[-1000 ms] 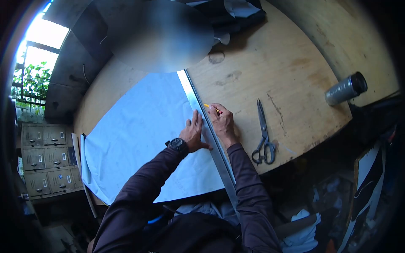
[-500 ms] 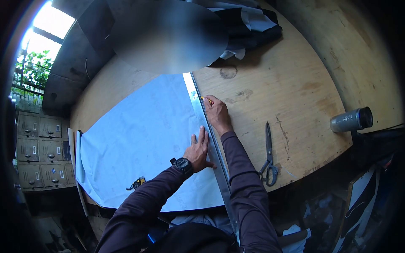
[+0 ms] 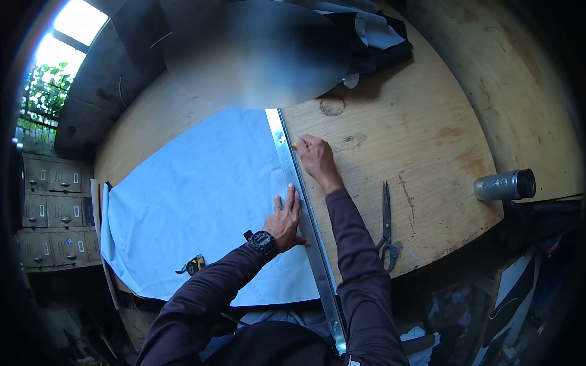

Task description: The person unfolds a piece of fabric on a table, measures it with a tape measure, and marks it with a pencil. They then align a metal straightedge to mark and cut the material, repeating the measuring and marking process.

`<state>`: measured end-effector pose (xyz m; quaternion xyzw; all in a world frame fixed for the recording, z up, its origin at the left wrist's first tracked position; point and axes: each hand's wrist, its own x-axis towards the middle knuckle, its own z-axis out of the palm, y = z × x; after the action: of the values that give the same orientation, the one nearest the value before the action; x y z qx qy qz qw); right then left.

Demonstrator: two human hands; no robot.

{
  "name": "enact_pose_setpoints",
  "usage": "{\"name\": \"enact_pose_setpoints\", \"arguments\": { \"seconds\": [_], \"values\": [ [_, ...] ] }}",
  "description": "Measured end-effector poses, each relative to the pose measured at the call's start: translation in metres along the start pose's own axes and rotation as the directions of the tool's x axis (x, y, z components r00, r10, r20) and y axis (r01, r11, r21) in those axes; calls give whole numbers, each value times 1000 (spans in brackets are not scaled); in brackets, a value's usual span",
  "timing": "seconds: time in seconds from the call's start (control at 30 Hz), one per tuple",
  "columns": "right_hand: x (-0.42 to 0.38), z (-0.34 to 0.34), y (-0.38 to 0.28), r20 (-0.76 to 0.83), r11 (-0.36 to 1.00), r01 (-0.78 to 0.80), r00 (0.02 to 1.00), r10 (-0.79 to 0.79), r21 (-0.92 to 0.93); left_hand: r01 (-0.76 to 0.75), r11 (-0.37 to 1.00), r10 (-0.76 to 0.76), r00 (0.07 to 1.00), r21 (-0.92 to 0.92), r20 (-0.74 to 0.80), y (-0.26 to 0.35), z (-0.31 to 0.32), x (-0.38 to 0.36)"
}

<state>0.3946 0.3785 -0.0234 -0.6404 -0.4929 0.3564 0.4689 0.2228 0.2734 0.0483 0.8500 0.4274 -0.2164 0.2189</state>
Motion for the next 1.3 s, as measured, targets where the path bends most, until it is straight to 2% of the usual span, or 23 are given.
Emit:
{"name": "enact_pose_setpoints", "arguments": {
  "seconds": [0.07, 0.17, 0.27, 0.37, 0.4, 0.5, 0.63, 0.67, 0.87, 0.97, 1.0, 1.1, 1.3],
  "values": [
    [-11, -6, 2, 30, 999, -47, 998, 47, -10, -2, 1000, 2, 1000, 2, -11, 0, 2, -1],
    [2, 7, 1, -89, 998, 64, 994, -65, -15, -10, 1000, 11, 1000, 12, -22, 0, 3, 1],
    [0, 13, -3, -129, 993, 101, 987, -91, 69, -14, 1000, 15, 999, 7, -38, -2, 6, 1],
    [-42, -10, 2, -13, 975, 189, 981, -192, -118, -7, 1000, 7, 1000, -7, -24, 0, 2, 0],
    [-61, -14, 5, -20, 998, 23, 1000, -24, -65, -10, 1000, 10, 1000, -9, -26, -1, 3, 0],
    [-87, -40, -10, 143, 978, -186, 969, 199, -97, -10, 1000, 10, 1000, -10, -26, -1, 5, -1],
    [-62, -11, 4, -95, 988, -16, 995, 31, 156, -9, 1000, 10, 999, 21, -34, -1, 5, 2],
    [-58, -6, 3, -55, 980, -23, 998, 34, 196, -6, 1000, 7, 1000, 21, -25, 0, 3, 2],
    [-103, -13, -1, -48, 990, 7, 999, 0, 141, -10, 1000, 11, 999, 27, -36, -2, 8, 3],
    [-133, -40, -6, 80, 998, -46, 996, 49, -43, -9, 1000, 9, 1000, 11, -30, -1, 6, 1],
    [-139, -42, -3, 59, 968, -190, 981, 182, 164, -6, 1000, 6, 1000, 8, -20, -1, 3, 0],
    [-129, -44, -16, -82, 983, -127, 987, 138, 130, -3, 1000, 3, 1000, 24, -17, 0, 3, 1],
    [-107, -17, 1, -61, 998, 9, 998, -5, 69, 0, 1000, 1, 999, 14, -32, -1, 5, 1]
  ]
}}
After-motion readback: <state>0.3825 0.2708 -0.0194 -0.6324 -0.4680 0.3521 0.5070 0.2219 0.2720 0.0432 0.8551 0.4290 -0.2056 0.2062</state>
